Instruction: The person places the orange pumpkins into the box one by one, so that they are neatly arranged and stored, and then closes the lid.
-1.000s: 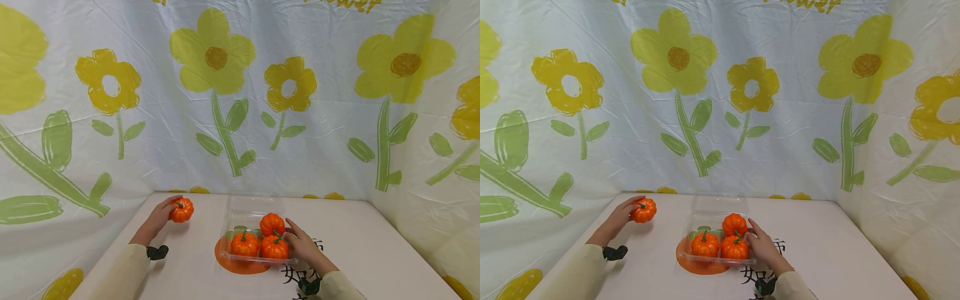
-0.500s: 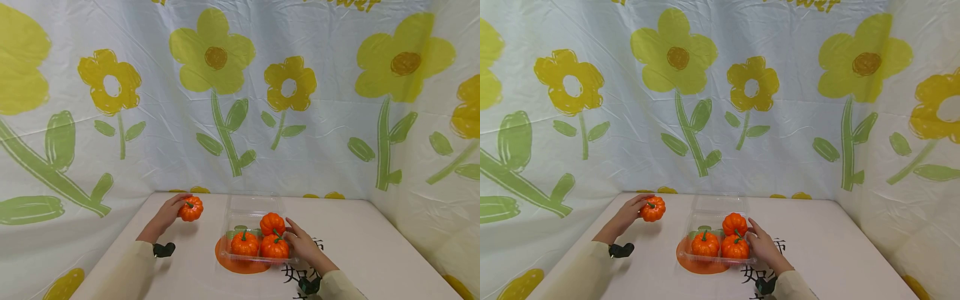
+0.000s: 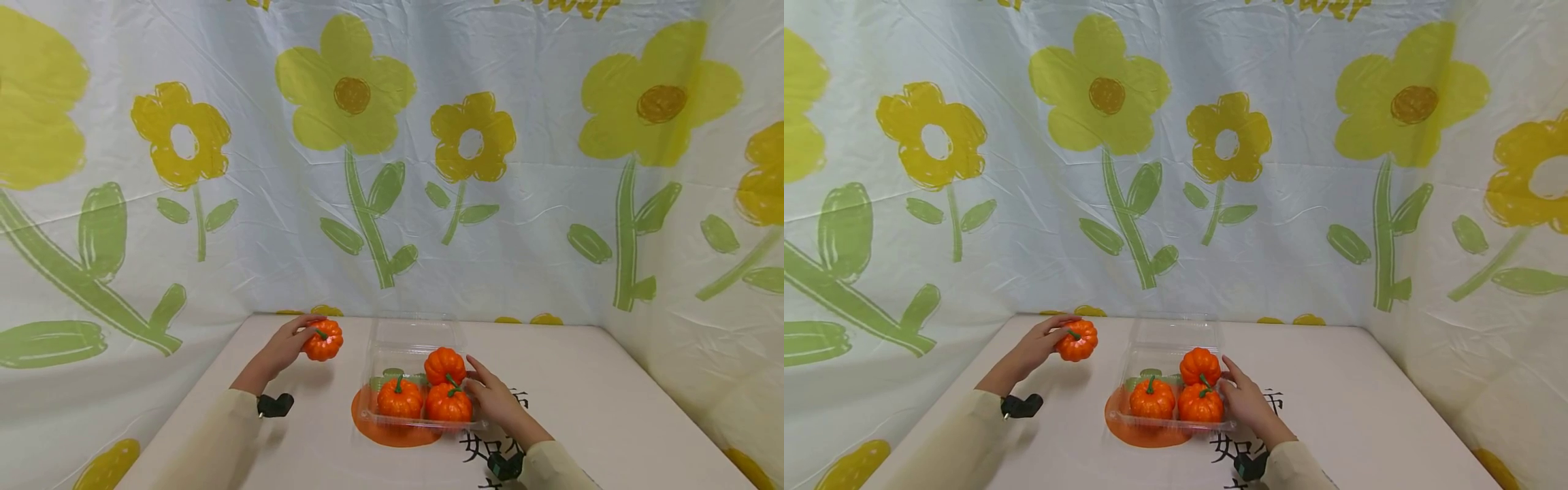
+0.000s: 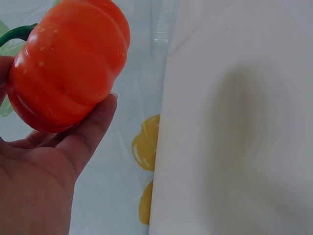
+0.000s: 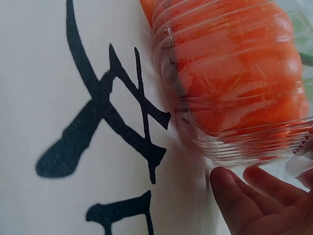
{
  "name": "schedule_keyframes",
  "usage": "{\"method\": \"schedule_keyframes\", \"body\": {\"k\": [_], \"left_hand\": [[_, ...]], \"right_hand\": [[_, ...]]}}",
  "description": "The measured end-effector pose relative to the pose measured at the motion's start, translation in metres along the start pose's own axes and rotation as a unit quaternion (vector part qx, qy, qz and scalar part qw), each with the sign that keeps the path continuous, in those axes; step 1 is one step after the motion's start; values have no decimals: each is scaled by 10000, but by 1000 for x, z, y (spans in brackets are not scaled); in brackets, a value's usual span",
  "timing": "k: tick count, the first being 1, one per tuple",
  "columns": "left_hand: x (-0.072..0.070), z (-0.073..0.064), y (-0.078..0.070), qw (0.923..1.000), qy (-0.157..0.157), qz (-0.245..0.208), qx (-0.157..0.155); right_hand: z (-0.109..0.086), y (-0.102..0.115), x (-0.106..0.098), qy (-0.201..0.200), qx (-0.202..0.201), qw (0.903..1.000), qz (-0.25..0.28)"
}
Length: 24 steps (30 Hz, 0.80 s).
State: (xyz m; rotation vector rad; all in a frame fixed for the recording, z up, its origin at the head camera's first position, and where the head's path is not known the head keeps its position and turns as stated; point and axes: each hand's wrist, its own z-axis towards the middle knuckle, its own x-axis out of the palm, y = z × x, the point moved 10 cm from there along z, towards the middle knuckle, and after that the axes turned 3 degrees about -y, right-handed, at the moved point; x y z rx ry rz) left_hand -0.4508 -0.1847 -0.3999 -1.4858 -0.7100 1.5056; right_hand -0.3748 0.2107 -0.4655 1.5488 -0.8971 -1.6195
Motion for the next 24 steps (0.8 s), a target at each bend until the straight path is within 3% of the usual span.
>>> {"method": "schedule_keyframes", "body": {"k": [12, 24], "left_hand": [[7, -1, -8, 9998, -40, 169, 19], [18, -1, -23, 9994, 59, 175, 284]], "right_hand": [[-2, 2, 0, -21, -1, 10000, -46], [-5, 4, -2, -87, 28, 9999, -64]]}}
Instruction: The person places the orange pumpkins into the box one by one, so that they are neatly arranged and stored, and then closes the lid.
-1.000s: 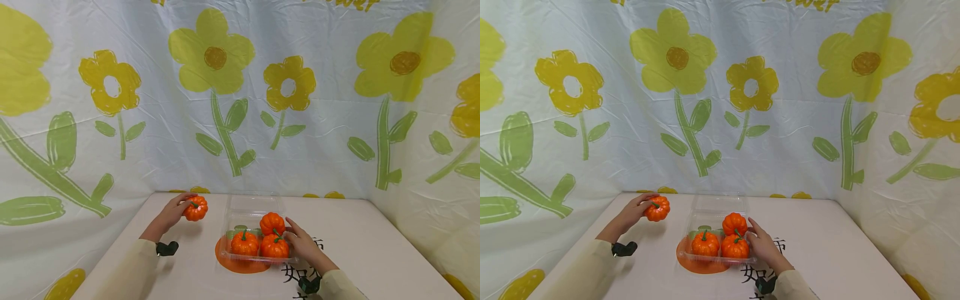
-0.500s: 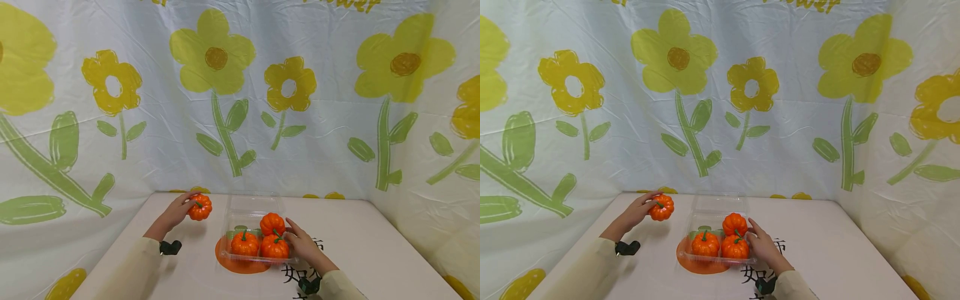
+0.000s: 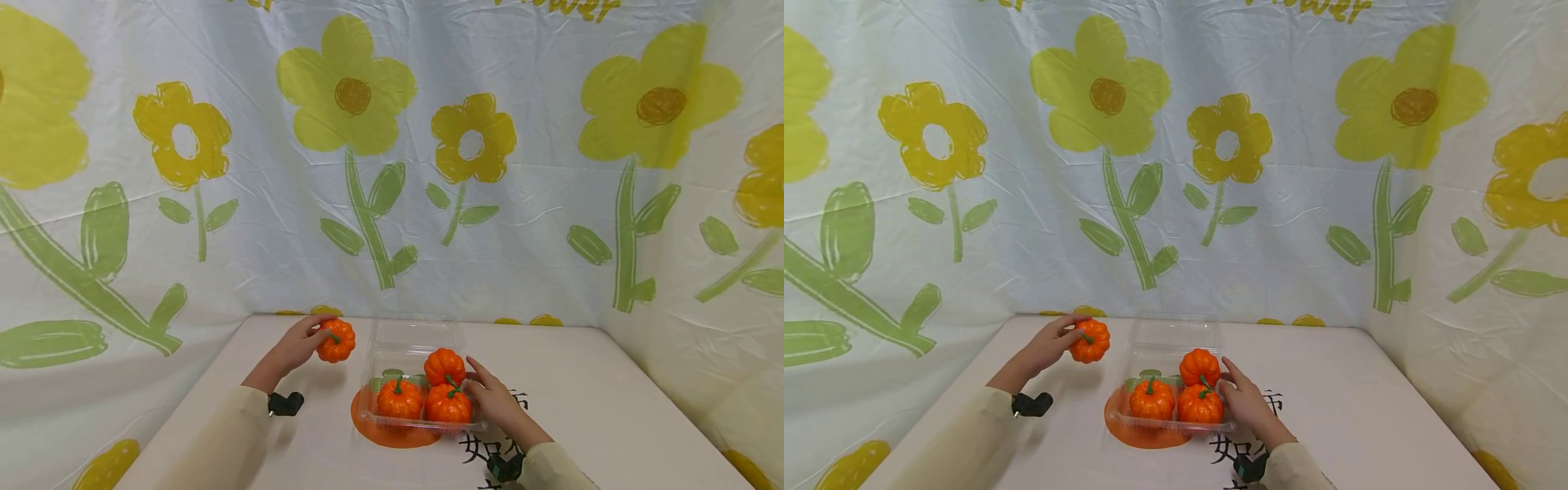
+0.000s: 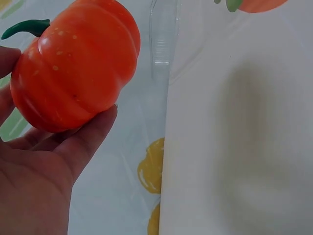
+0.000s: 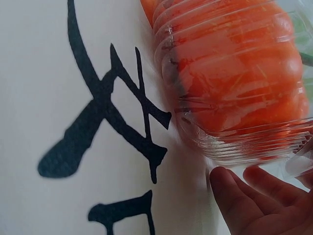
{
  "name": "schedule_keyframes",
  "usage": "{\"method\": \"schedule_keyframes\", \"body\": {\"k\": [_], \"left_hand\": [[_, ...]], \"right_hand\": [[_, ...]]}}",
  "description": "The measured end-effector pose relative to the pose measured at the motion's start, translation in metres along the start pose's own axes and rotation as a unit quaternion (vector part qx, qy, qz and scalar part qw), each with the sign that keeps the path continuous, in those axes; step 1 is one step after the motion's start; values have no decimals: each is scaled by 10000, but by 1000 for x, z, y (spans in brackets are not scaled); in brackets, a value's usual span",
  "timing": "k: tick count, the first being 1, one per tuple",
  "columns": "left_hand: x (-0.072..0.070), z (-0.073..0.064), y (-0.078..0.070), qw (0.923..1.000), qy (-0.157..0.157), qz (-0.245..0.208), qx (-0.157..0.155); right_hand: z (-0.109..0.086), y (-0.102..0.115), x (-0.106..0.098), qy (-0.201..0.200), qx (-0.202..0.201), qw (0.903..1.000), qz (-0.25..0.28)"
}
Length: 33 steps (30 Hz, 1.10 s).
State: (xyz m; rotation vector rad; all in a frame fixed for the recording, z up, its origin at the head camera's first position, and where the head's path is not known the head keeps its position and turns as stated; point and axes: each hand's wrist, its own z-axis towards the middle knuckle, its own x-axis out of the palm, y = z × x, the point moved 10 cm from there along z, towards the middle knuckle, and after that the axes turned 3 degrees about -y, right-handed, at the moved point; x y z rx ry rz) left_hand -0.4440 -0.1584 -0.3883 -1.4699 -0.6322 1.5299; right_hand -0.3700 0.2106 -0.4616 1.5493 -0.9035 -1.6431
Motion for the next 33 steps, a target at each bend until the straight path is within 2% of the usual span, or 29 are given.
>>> {"method": "schedule_keyframes", "body": {"k": [5, 10, 13, 20, 26, 33], "left_hand": [[4, 2, -4, 10000, -17, -13, 90], [9, 3, -4, 10000, -22, -25, 11], [11, 4, -8, 10000, -21, 10, 71], [20, 5, -17, 9998, 138, 44, 157], [31, 5, -28, 9991, 286, -39, 305], [40, 9, -36, 9976, 329, 157, 582]], "right_hand": [[-1, 0, 0, 32, 13, 10000, 58], [0, 1, 1, 62, -6, 9999, 110], [0, 1, 1, 66, -1, 9999, 111], [0, 1, 0, 41, 9, 9999, 105], [0, -1, 2, 48, 18, 10000, 57], [3, -3, 2, 63, 71, 9998, 189]]}}
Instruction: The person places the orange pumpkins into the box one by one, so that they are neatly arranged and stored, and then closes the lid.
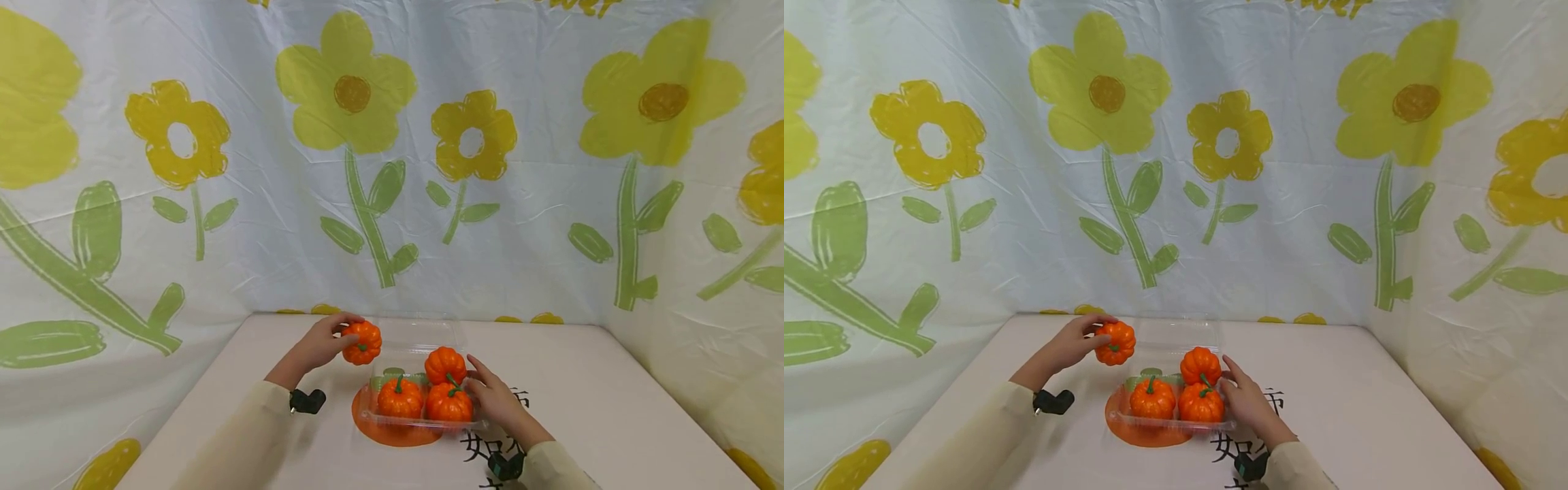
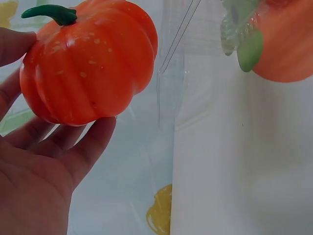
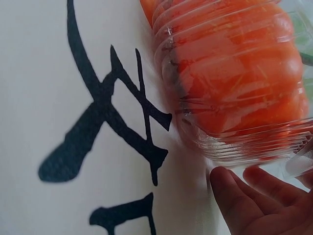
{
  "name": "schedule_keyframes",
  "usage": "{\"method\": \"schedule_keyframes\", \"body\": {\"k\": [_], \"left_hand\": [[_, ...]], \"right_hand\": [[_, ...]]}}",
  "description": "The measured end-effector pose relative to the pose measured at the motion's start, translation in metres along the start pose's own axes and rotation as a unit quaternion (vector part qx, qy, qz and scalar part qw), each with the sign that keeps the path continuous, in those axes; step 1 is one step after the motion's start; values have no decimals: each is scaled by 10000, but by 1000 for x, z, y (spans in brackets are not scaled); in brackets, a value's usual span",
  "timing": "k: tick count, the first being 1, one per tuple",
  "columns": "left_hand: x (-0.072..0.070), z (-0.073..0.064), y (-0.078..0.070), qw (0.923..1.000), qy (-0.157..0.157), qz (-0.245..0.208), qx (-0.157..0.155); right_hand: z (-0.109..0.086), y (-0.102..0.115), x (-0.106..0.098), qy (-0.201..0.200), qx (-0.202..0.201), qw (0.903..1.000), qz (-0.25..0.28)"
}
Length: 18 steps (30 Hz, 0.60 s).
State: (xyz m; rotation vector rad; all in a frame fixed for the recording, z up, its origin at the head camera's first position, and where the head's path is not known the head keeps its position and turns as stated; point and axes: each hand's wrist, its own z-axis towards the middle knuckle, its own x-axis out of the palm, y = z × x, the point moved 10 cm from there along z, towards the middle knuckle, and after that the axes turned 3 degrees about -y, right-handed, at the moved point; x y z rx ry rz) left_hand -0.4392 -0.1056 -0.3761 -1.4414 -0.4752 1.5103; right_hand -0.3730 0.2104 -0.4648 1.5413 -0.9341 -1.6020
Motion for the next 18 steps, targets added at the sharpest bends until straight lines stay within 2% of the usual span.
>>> {"method": "schedule_keyframes", "body": {"k": [5, 10, 18], "left_hand": [[9, 2, -9, 9999, 88, 109, 91], [18, 4, -19, 9990, 191, 183, 368], [31, 8, -21, 9975, 322, 311, 544]], "right_hand": [[0, 1, 0, 8, -30, 10000, -29], [-1, 2, -1, 4, -33, 10000, -36], [-1, 3, -2, -22, -98, 9998, -175]]}}
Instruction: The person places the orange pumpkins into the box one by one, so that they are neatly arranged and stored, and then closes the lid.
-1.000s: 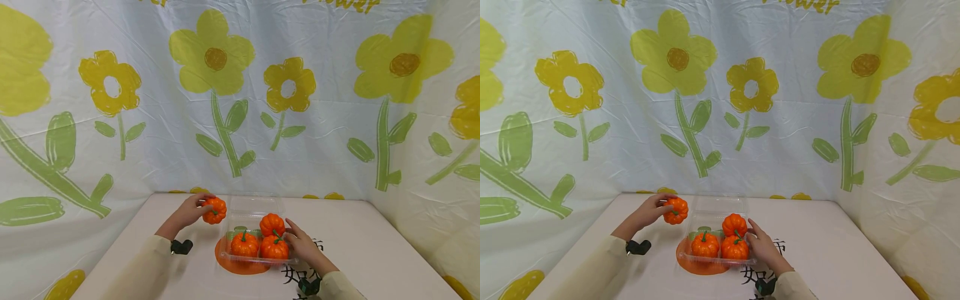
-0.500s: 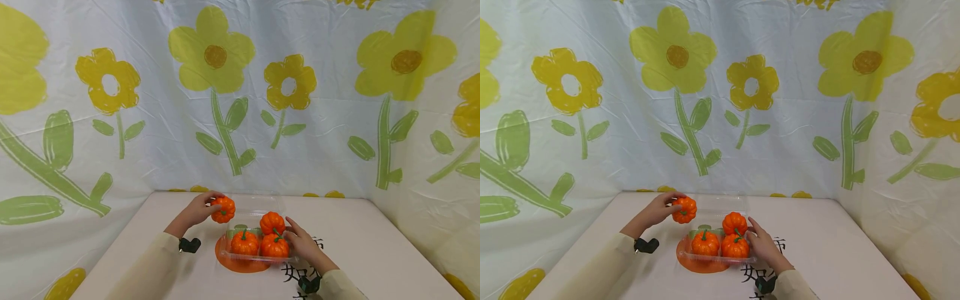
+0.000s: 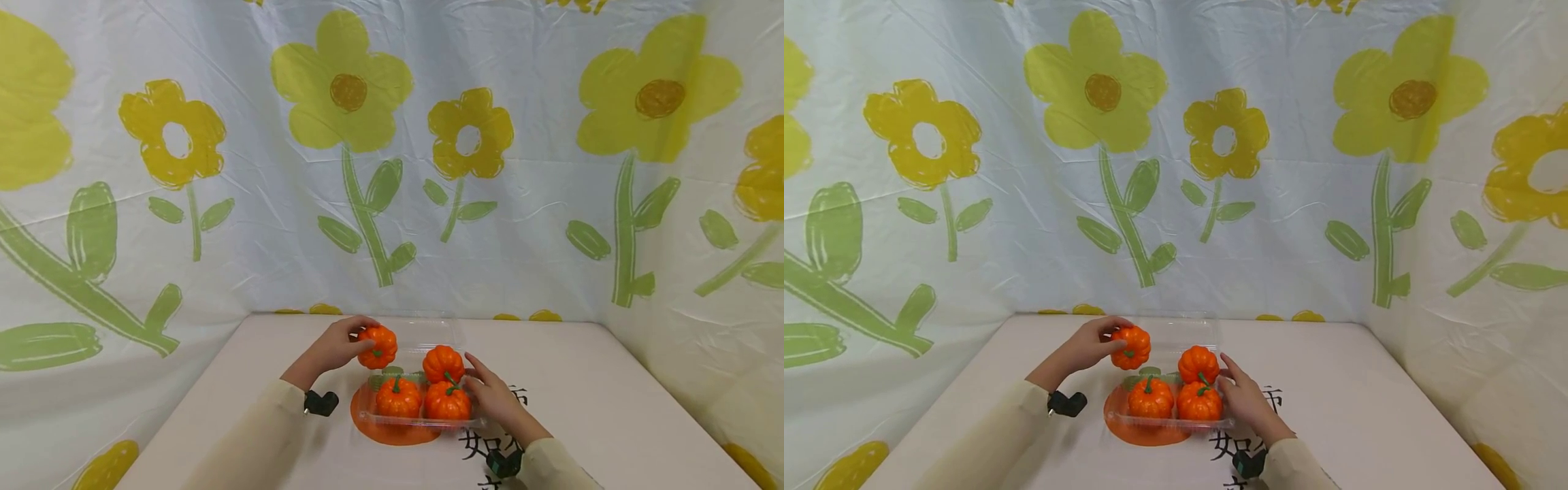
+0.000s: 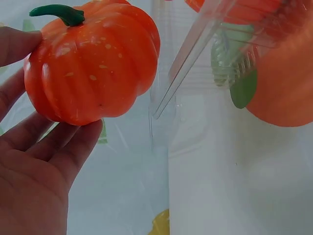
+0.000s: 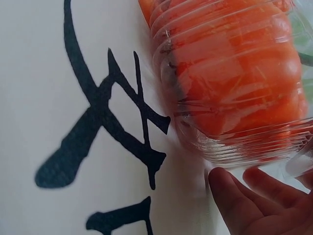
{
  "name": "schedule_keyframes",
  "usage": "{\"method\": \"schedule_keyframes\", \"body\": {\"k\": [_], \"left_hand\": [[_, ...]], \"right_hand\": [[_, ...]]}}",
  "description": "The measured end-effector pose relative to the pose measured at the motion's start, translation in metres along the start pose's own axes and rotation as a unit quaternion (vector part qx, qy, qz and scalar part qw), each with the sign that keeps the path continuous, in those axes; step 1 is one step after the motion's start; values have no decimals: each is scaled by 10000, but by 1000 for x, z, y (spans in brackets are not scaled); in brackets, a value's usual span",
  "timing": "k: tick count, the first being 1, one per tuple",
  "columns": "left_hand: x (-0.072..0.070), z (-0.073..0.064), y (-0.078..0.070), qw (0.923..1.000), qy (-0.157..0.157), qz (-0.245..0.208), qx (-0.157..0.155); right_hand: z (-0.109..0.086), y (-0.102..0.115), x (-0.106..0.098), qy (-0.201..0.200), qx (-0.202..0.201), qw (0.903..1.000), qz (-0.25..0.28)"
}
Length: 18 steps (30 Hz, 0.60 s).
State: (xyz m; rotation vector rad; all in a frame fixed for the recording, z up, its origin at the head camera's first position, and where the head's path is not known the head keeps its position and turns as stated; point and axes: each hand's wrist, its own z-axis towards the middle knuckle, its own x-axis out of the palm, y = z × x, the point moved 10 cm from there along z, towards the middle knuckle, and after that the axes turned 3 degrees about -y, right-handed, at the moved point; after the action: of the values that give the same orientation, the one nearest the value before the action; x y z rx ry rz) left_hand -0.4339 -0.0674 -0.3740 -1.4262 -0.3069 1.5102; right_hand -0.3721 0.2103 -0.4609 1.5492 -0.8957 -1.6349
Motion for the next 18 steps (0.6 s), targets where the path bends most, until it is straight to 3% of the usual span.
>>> {"method": "schedule_keyframes", "body": {"k": [6, 18], "left_hand": [[9, 4, -6, 9998, 144, 59, 113], [27, 8, -6, 9986, 266, 461, 39]], "right_hand": [[-1, 2, -2, -44, 38, 10000, 18], [-4, 10, -4, -180, -143, 9995, -230]]}}
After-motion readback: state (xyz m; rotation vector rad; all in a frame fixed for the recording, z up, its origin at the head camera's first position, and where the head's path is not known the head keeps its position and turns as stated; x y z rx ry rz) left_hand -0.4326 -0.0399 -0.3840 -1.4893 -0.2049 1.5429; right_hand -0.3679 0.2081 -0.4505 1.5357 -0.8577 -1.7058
